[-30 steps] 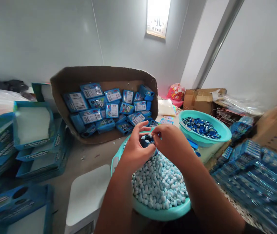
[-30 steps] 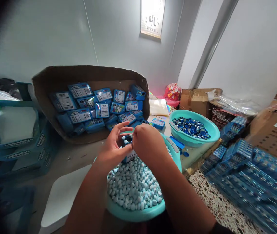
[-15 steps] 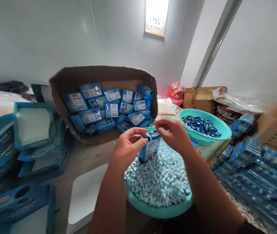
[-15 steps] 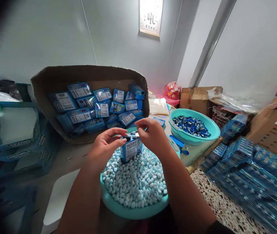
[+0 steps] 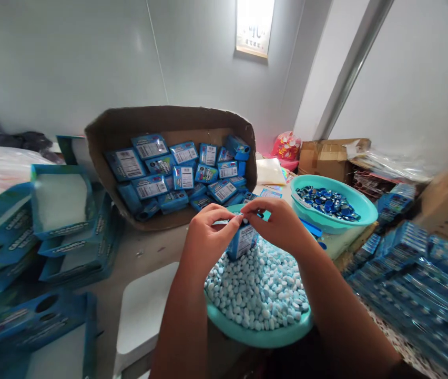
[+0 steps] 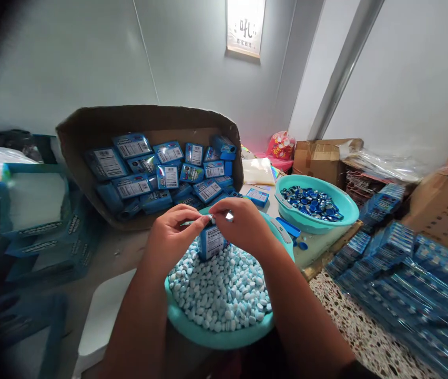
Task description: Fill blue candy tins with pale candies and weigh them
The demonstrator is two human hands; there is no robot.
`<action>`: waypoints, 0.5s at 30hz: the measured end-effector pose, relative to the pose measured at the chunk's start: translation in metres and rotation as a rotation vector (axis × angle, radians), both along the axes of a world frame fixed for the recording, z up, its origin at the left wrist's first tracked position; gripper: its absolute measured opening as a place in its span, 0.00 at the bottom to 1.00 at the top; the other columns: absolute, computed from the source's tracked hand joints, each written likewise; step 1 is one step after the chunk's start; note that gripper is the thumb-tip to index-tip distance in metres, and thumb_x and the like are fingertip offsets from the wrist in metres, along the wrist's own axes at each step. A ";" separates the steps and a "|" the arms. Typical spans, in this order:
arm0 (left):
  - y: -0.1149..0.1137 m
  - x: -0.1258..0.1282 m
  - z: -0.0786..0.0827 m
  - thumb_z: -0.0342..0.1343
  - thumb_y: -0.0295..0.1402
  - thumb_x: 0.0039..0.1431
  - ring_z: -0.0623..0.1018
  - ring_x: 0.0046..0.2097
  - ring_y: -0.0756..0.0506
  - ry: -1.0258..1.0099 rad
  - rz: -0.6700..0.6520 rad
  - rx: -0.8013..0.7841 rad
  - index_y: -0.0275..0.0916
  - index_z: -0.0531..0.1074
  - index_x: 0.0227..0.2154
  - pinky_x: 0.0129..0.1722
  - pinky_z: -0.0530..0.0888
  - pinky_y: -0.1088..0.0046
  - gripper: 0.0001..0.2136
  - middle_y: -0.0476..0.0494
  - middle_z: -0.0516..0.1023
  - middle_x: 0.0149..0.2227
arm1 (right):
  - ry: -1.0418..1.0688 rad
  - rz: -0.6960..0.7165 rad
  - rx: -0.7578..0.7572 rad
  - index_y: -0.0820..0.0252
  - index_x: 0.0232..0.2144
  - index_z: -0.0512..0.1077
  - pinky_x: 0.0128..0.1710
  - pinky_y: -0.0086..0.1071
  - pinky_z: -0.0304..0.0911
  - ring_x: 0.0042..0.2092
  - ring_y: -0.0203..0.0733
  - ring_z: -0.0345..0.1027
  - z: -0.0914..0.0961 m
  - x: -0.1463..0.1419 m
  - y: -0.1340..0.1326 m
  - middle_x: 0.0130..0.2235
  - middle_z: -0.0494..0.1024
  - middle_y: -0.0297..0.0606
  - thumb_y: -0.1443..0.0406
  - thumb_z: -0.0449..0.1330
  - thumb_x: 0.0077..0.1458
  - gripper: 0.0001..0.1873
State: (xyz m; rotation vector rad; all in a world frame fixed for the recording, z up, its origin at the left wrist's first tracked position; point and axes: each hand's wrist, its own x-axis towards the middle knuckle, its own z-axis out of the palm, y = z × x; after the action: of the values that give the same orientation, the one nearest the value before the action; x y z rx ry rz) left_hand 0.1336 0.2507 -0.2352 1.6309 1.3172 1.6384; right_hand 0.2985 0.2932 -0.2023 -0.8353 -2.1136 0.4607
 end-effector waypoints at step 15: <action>-0.005 0.006 -0.004 0.59 0.33 0.62 0.77 0.41 0.49 0.074 0.043 0.168 0.39 0.75 0.33 0.34 0.76 0.79 0.05 0.47 0.76 0.37 | -0.004 -0.029 0.016 0.54 0.31 0.79 0.35 0.37 0.65 0.33 0.42 0.73 -0.010 0.003 0.001 0.31 0.81 0.35 0.57 0.62 0.55 0.09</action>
State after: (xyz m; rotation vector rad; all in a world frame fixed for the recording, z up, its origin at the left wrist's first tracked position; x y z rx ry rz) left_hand 0.1398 0.2452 -0.2397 1.7875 1.2883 1.7716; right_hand 0.3018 0.2940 -0.2123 -0.8573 -2.1030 0.4273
